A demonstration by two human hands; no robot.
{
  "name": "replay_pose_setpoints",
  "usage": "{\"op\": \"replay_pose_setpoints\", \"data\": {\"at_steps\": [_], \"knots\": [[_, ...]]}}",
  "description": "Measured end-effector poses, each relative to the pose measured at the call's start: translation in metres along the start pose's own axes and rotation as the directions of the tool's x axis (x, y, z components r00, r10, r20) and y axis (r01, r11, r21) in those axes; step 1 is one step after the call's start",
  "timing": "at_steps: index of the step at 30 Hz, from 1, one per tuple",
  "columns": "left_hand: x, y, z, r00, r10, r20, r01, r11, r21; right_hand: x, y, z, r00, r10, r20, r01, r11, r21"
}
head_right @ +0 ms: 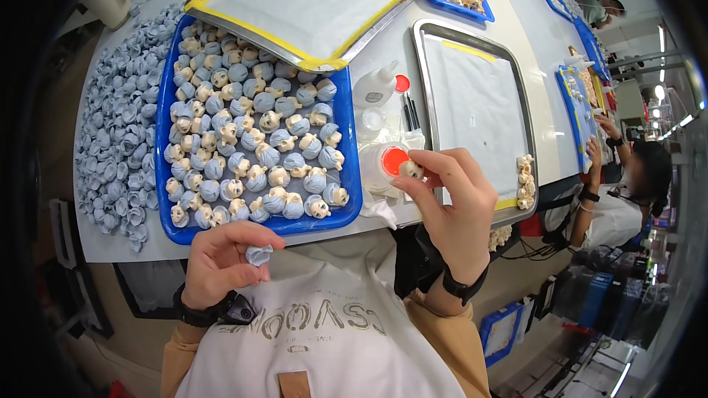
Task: The person repeatedly picks up small, light-blue plastic caps and beige clay-like pieces from trays on a table. They insert the beige pieces into the caps and place the assembled units onto a blue tray. The process is repetitive and involves handling small components by hand.
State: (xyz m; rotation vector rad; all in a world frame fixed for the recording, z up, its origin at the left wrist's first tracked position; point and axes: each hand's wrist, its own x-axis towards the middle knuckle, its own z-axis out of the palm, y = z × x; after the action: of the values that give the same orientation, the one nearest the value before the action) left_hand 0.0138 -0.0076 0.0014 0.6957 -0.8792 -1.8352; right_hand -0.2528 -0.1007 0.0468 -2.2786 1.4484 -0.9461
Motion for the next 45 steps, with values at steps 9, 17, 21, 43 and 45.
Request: {"op": "replay_pose_setpoints", "data": {"at_steps": [9,17,21,43,45], "knots": [[-0.003,0.000,-0.001,0.999,-0.048,-0.017,0.047,0.997,-0.064,0.005,0.000,0.004,0.999,-0.019,0.037,0.021,0.998,-0.054],[0.000,-0.003,0.001,0.999,0.021,-0.049,-0.024,0.997,-0.068,0.002,-0.001,0.002,0.999,-0.001,0.038,0.004,0.998,-0.065],[-0.001,-0.006,-0.001,0.996,0.078,-0.047,-0.081,0.994,-0.073,-0.005,0.000,0.002,1.000,0.017,0.013,-0.017,0.999,-0.046],[0.002,-0.006,0.008,0.994,0.105,-0.032,-0.105,0.994,0.015,-0.016,-0.052,0.043,0.876,-0.444,0.187,0.290,0.796,0.532],[0.003,-0.006,0.007,0.995,0.100,-0.012,-0.100,0.995,0.021,-0.016,-0.052,0.043,0.867,-0.455,0.201,0.299,0.800,0.520]]}}
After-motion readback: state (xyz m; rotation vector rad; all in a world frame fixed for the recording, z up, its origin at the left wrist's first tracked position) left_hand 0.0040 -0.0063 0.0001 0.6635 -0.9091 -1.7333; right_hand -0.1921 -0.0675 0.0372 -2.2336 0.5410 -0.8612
